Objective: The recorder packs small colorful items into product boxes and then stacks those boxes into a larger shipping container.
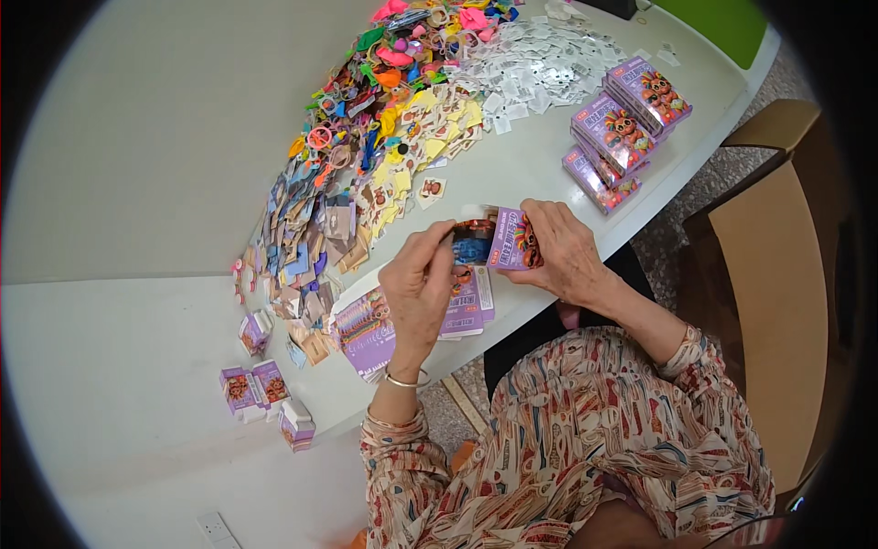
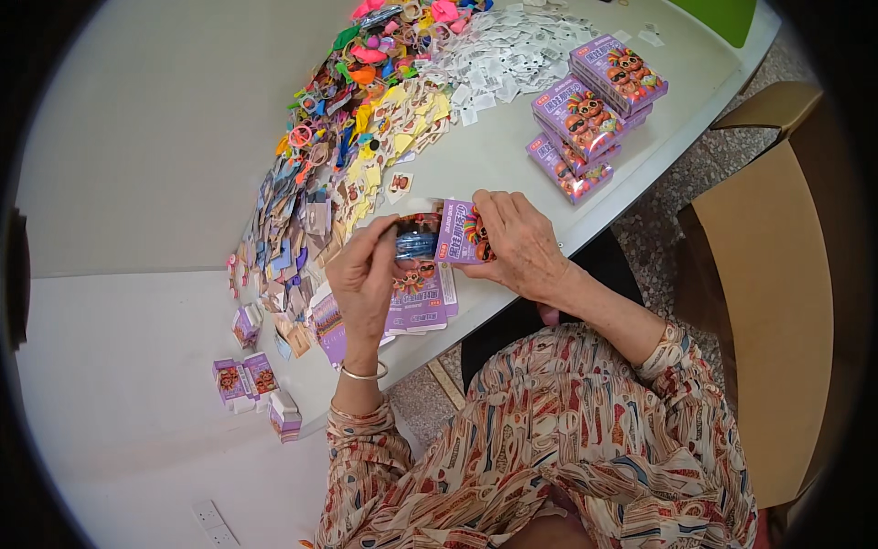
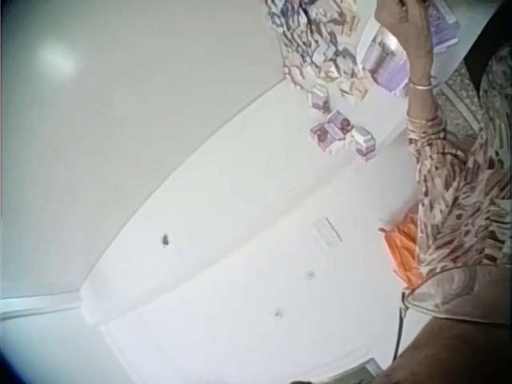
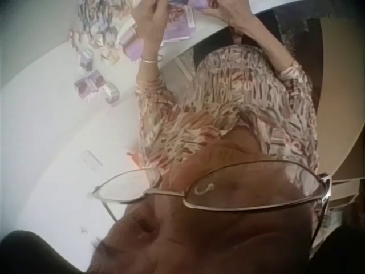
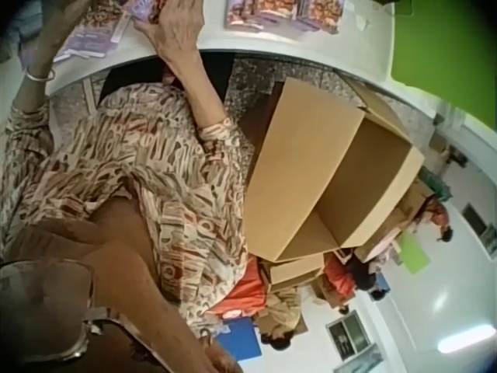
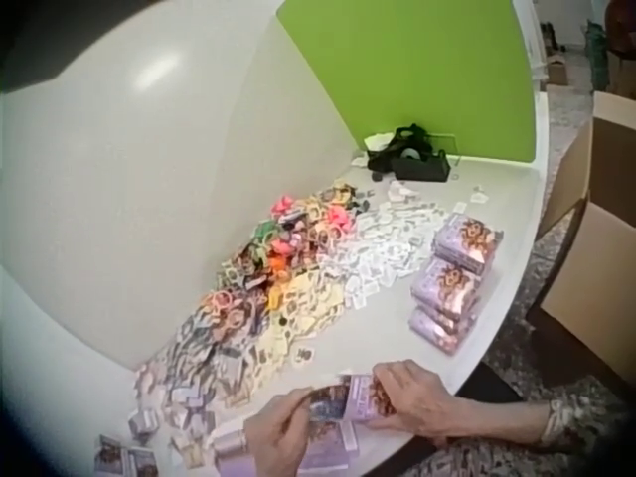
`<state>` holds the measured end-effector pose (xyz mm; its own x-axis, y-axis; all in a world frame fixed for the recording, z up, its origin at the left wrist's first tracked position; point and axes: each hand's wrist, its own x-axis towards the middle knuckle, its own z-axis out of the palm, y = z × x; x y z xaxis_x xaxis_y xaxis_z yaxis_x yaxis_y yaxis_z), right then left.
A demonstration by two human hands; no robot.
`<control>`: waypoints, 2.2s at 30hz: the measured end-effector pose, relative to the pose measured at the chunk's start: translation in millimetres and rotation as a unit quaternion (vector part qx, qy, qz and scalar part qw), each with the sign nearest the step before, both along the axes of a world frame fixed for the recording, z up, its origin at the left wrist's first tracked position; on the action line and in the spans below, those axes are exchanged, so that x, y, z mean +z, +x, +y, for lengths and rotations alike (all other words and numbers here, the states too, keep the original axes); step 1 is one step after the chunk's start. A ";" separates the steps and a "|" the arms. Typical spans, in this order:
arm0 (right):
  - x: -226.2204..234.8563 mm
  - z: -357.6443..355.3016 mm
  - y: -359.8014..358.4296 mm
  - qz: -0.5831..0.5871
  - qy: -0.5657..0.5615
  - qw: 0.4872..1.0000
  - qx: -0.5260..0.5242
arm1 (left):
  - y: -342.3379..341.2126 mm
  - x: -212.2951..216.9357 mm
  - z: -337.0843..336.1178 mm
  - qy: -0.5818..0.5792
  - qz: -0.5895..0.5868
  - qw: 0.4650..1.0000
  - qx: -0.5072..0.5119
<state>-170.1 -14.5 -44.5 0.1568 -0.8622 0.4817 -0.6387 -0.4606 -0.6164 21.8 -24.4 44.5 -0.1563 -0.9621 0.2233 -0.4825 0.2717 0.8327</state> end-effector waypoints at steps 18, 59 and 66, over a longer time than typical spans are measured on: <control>-1.2 11.2 2.2 0.014 0.026 1.000 0.012 | 1.2 -27.8 -15.3 0.135 -0.072 0.972 -0.176; -13.8 -13.4 4.4 -0.013 -0.016 0.998 -0.063 | -22.2 -15.3 -36.6 -0.120 -0.080 0.988 -0.045; -13.8 -10.9 3.1 -0.037 0.002 0.997 -0.065 | -36.1 -15.9 -23.1 -0.204 -0.166 0.964 -0.044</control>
